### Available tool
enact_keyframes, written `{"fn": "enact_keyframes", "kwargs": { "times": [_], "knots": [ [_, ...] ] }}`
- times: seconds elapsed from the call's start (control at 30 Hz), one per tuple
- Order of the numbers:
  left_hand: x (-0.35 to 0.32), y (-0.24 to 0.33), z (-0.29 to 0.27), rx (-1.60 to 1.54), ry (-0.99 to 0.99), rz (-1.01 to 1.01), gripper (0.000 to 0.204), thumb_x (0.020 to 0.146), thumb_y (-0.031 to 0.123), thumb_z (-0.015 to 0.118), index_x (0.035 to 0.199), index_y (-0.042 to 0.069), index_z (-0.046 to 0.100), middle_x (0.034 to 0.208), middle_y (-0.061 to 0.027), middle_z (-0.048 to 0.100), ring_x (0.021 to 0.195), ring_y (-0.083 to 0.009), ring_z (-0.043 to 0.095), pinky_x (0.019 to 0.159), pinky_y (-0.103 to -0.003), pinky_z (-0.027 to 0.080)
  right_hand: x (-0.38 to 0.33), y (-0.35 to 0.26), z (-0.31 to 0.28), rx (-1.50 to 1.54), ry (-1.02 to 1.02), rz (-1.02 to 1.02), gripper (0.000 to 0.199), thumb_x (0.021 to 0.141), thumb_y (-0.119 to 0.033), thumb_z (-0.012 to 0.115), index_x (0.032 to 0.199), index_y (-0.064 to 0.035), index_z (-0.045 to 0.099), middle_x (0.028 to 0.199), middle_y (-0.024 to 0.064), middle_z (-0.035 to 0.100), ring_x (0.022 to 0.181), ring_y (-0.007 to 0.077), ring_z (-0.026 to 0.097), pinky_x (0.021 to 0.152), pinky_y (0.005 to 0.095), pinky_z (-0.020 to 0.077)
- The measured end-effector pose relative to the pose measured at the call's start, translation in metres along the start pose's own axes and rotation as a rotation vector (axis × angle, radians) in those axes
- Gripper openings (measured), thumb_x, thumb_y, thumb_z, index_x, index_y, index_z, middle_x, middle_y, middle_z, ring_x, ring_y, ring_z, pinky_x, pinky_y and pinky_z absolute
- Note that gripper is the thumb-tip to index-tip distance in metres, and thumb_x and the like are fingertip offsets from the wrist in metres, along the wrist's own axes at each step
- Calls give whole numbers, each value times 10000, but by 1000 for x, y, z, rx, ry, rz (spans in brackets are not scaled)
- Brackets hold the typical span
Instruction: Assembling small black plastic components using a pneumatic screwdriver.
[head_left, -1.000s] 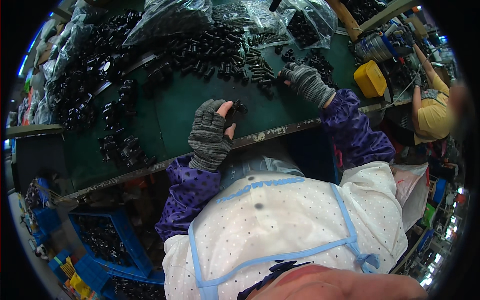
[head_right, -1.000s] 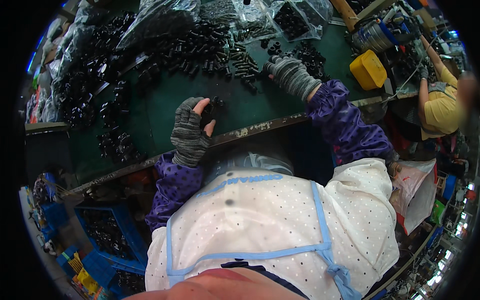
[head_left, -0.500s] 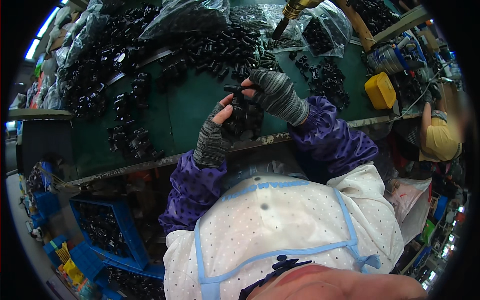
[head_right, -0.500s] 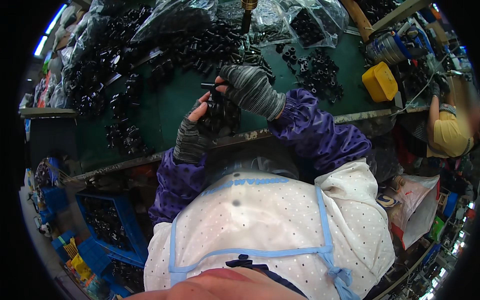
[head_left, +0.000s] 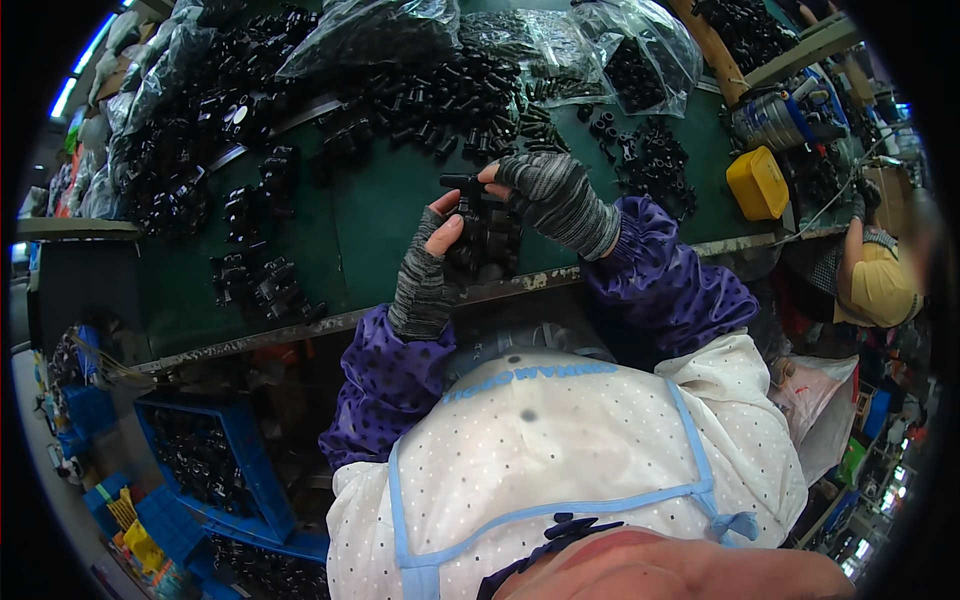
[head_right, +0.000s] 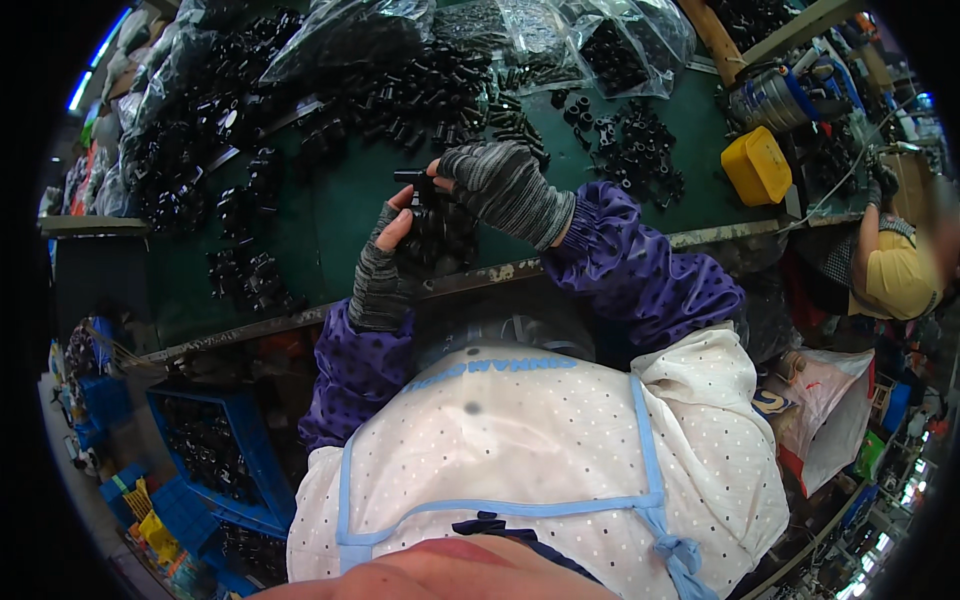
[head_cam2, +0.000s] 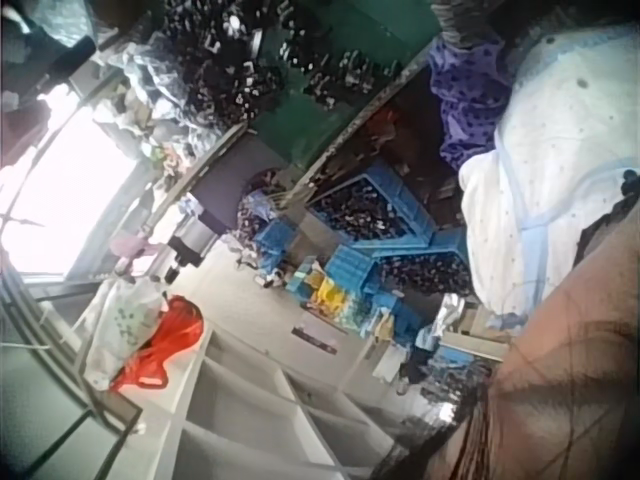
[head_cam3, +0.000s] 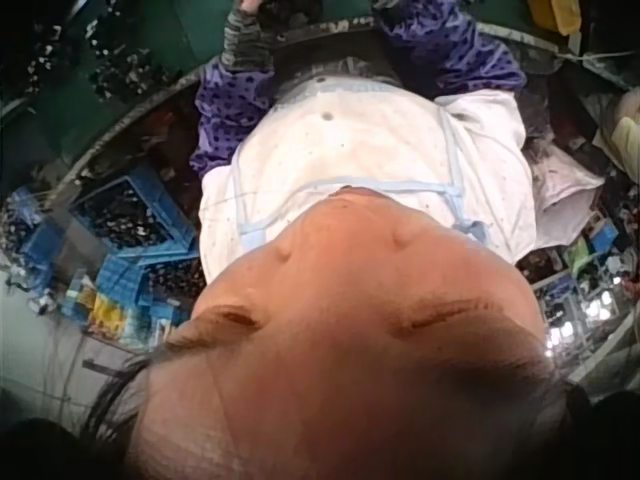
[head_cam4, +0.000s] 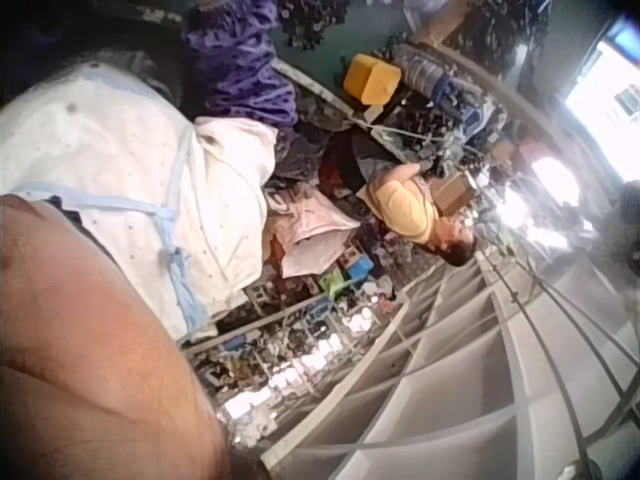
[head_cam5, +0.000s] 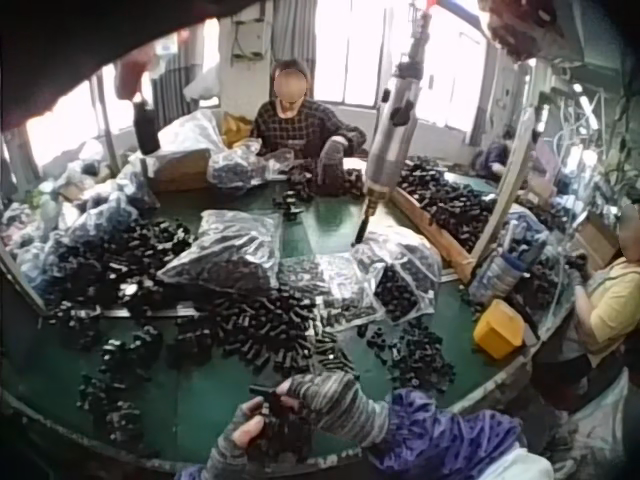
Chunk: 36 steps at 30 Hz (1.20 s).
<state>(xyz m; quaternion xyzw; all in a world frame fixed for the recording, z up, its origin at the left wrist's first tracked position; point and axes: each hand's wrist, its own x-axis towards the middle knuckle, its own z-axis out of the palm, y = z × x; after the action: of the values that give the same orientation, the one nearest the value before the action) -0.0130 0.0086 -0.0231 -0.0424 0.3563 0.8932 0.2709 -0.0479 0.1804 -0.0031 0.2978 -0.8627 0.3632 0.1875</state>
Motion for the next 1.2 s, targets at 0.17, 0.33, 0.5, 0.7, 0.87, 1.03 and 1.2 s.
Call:
{"fn": "enact_keyframes", "kwargs": {
  "times": [0.17,0.33,0.5,0.7,0.87,1.03,1.2],
  "knots": [
    [2,-8,-2,128,43,101,570,787,221,526,1252,6,276,1150,-166,453,1030,-238,503,897,-364,426,16,-8,-7,-28,-132,161,159,747,-164,629,839,-48,569,708,88,609,659,228,615,572,303,487],
    [0,4,4,103,79,79,570,781,233,529,1250,19,285,1102,-175,471,974,-250,535,850,-374,465,30,-7,-21,36,-280,320,221,734,-167,659,858,-36,532,676,72,576,642,165,591,589,266,468],
    [2,6,2,-21,29,61,548,801,206,516,1246,-3,273,1088,-182,486,959,-246,547,821,-361,483,6,7,-25,340,-273,288,333,744,-129,654,1037,-34,529,732,54,582,673,122,574,634,260,470],
    [6,1,-6,110,14,79,540,787,204,518,1239,2,303,1100,-170,481,991,-241,526,858,-364,457,24,2,-17,257,-265,206,244,736,-89,641,959,-17,572,759,95,622,710,157,612,625,270,484],
    [1,4,-6,353,31,91,538,786,200,526,1235,-8,314,1102,-148,483,989,-207,518,854,-340,441,28,23,-25,439,-440,319,230,698,-145,684,869,-20,596,708,66,613,654,150,596,606,262,474],
    [-2,11,-3,71,13,-39,492,812,201,516,1217,-18,342,1098,-137,490,964,-196,531,824,-324,463,23,28,-33,606,-603,382,387,680,-186,720,1004,-44,561,836,35,576,713,80,540,573,220,439],
    [5,12,-1,18,24,-30,527,802,254,519,1241,23,341,1071,-144,528,966,-226,548,839,-354,455,4,18,-40,902,-589,692,554,704,-221,717,1174,-79,459,883,26,555,697,69,523,528,196,421]
  ]
}}
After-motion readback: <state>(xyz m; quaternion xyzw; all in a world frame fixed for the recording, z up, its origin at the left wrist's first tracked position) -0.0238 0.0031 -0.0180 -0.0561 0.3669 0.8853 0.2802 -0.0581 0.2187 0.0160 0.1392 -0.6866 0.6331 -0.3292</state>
